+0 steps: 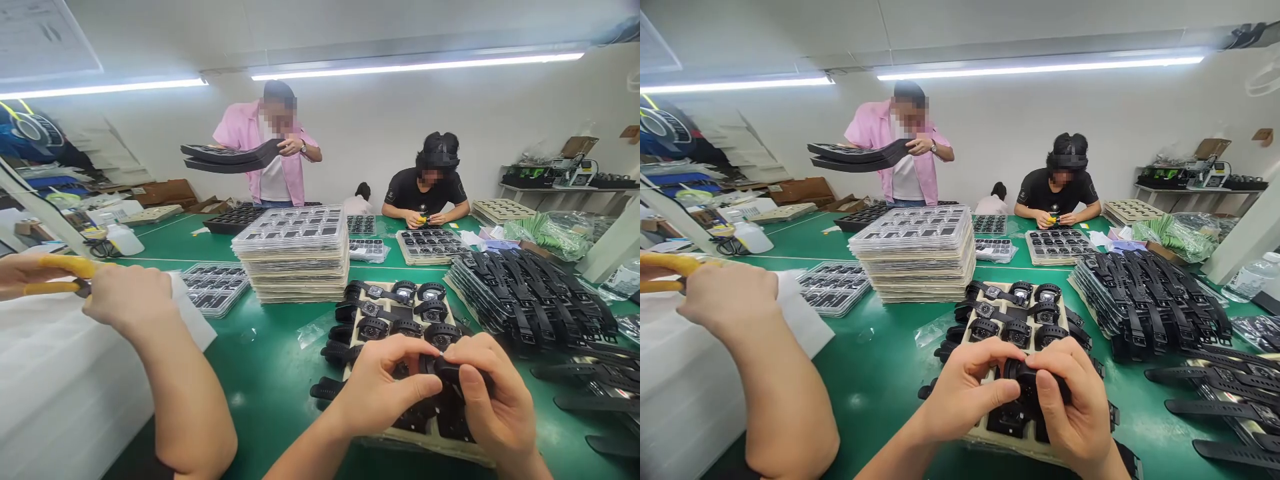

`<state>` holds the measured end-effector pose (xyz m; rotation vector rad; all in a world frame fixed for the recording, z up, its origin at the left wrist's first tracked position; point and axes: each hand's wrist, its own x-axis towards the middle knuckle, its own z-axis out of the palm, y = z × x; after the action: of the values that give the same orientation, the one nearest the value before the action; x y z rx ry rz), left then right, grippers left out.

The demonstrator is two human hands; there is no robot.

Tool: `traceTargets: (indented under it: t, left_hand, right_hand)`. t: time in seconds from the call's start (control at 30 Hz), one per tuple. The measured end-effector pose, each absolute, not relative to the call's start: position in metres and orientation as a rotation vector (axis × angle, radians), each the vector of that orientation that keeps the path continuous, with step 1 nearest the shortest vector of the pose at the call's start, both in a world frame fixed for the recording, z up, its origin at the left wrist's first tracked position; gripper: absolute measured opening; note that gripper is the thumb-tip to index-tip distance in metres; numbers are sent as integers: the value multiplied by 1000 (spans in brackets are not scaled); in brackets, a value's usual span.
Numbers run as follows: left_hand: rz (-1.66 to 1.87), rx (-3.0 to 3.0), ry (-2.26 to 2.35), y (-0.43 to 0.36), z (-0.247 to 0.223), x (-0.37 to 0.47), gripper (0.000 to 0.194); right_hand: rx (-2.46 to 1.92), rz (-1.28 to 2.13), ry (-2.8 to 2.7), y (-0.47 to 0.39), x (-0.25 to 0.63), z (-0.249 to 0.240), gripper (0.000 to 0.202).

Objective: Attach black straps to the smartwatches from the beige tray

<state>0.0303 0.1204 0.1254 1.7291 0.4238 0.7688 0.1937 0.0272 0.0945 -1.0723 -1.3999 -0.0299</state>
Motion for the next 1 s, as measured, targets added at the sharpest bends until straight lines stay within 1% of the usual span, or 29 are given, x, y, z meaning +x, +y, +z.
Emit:
traceTargets:
  t: [0.13, 0.27, 0.4, 0.47, 0.53, 0.6, 0.77, 1.0]
  left_hand:
    - [755, 1730, 461, 121, 125, 31, 33]
    - [779, 1696, 451, 120, 123, 32, 33]
    - [800, 1638, 460, 119, 126, 33, 29]
    - [798, 1569, 462, 120, 128, 33, 31]
    - [782, 1458, 422, 121, 129, 34, 36]
    - [760, 1362, 374, 123, 128, 34, 37]
    - [792, 1353, 401, 124, 126, 36, 25]
    - [856, 1421, 443, 124, 126, 36, 24]
  right_hand:
    - [-1104, -92, -1515, 24, 206, 95, 20]
    - [-1094, -54, -1578, 22, 211, 101, 22]
    - [-1104, 57, -1636, 20, 214, 107, 23]
    - [-1131, 141, -1664, 20, 216, 108, 23]
    - [-1152, 167, -1630, 20, 216, 108, 20]
    - [-1170, 145, -1551, 20, 216, 106, 17]
    - [-1248, 112, -1384, 21, 214, 102, 14]
    - [-1179, 139, -1449, 25, 211, 109, 13]
